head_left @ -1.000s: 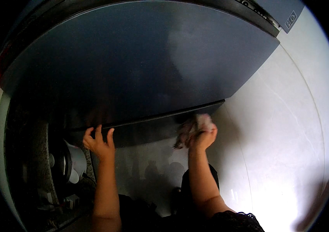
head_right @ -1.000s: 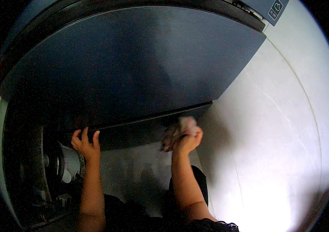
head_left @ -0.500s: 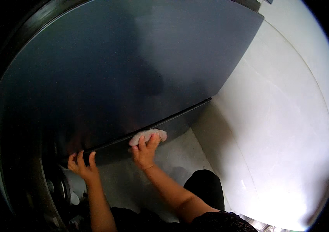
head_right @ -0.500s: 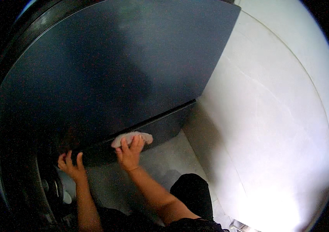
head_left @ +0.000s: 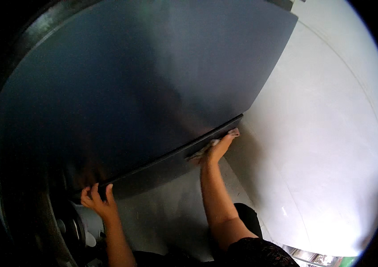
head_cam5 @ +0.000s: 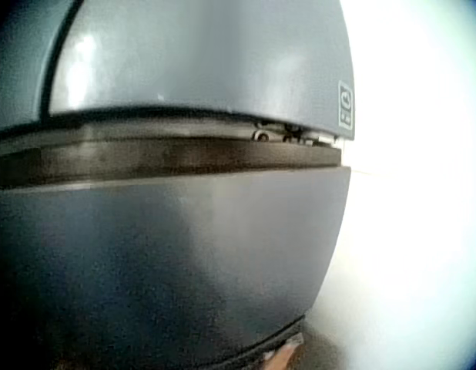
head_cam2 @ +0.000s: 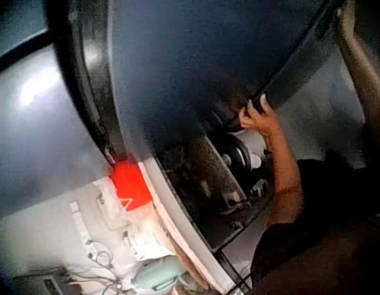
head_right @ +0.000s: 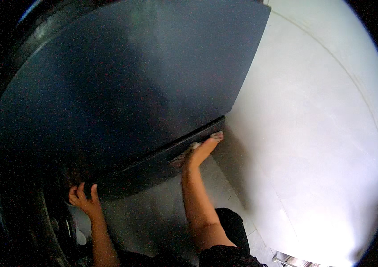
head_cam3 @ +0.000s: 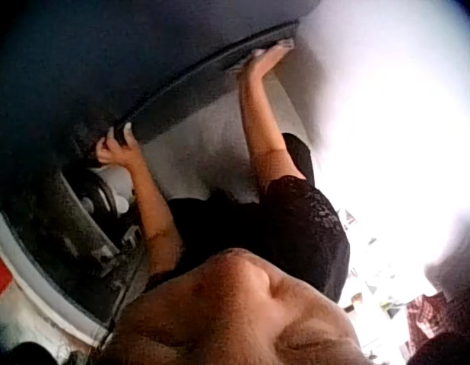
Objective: The person cleans a refrigerator drawer and door with a cloth, then rinses the cloth at the sink. They stir dumplings in a pot on the stove and serve them into bowls using a ladle.
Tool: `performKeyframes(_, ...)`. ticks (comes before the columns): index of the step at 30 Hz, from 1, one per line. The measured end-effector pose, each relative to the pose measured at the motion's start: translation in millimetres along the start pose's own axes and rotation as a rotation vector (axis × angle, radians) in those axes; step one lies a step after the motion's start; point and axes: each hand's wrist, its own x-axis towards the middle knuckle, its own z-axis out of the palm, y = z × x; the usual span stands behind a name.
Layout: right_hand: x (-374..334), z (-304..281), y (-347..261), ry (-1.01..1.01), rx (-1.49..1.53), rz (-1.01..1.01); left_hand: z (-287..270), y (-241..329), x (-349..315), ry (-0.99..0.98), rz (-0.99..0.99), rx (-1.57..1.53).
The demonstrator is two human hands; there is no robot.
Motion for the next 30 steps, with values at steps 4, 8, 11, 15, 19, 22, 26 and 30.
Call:
performKeyframes(4,-55,38,-58,-0.089,-0.279,-0.304,-6,11,6,-0.034,0.001,0.006)
performKeyframes(8,-45,39,-86,0.010,-0.400,-0.435,-7,22,6,-0.034,-0.033,-0.020)
performKeyframes(11,-21,22,-93,0.063,-0.325,-0.426,-9,22,14,-0.115,-0.043,-0.013)
performKeyframes(15,45,21,-127,0.086,-0.283,-0.658,-11,15,9,-0.059,-0.037,-0.044)
performKeyframes(19,93,15,-80,0.057,-0.456,-0.715,10,22,17,0.034,0.062,-0.027)
performKeyframes(22,79,-12,-46,-0.010,-0.395,-0.518,15,29,19,0.029,0.065,-0.030)
performKeyframes(26,114,21,-103,0.031,-0.259,-0.864,8,44,33,0.018,0.074,0.023)
performKeyframes(30,145,7,-47,0.016,-0.512,-0.788,23,71,46,-0.045,0.011,-0.017)
